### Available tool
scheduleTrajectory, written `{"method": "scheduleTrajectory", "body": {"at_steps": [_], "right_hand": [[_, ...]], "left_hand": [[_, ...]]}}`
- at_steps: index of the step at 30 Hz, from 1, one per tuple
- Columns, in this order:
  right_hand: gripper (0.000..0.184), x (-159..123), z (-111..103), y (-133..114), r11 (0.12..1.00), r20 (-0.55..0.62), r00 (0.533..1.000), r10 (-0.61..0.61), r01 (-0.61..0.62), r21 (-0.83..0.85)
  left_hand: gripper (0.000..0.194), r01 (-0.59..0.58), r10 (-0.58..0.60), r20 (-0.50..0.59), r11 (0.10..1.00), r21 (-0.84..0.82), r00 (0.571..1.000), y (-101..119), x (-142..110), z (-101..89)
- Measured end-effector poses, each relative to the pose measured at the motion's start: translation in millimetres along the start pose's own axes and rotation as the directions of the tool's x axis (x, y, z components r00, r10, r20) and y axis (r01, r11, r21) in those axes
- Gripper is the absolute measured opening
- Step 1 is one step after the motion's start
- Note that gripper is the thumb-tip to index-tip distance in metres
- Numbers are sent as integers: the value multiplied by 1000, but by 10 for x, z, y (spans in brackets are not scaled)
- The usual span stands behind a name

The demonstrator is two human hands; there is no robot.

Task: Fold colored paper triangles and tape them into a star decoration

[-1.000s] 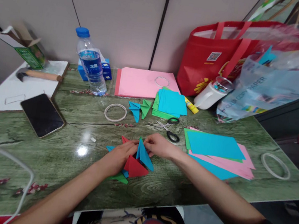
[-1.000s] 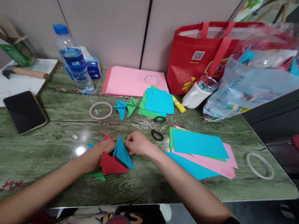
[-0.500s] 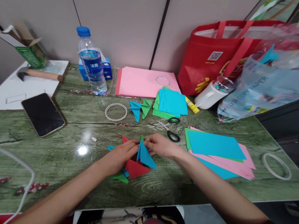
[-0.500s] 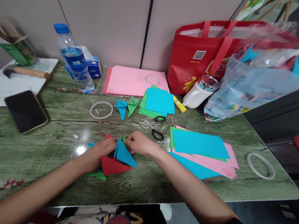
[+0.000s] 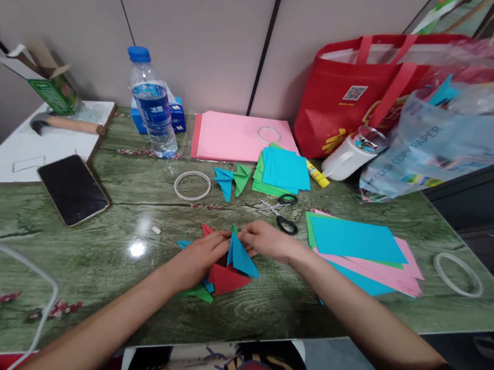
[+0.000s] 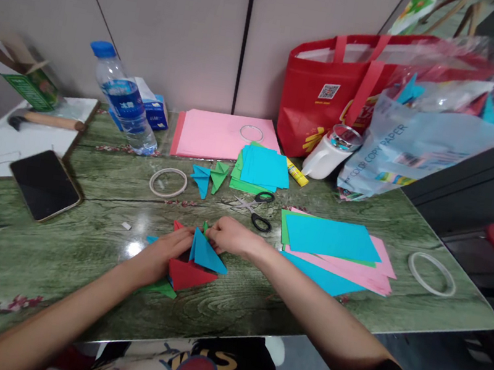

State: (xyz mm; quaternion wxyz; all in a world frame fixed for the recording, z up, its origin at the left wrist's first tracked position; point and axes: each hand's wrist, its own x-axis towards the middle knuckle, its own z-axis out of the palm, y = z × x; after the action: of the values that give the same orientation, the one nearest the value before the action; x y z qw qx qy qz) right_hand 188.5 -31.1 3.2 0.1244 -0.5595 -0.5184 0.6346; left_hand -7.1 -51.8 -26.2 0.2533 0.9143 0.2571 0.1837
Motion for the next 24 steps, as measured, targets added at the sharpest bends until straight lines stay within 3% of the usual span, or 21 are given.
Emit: {"method": "scheduleTrajectory", "body": {"at_steps": [8,17,24], "right_hand": [[28,13,5,-15,1000,8,1000,8,-8,-21],[15,-63,23,-99,997,4,999,36,-36,70],[24,-8,13,-87,999,46,998,34,-36,38]], "left_hand": [[45,-9,9,-5,999,36,1000,-3,-2,8],[21,-8,8,9,1000,30,1000,-14,4,15],[18,-31,31,0,997,68,1000,-12,6,18]]}}
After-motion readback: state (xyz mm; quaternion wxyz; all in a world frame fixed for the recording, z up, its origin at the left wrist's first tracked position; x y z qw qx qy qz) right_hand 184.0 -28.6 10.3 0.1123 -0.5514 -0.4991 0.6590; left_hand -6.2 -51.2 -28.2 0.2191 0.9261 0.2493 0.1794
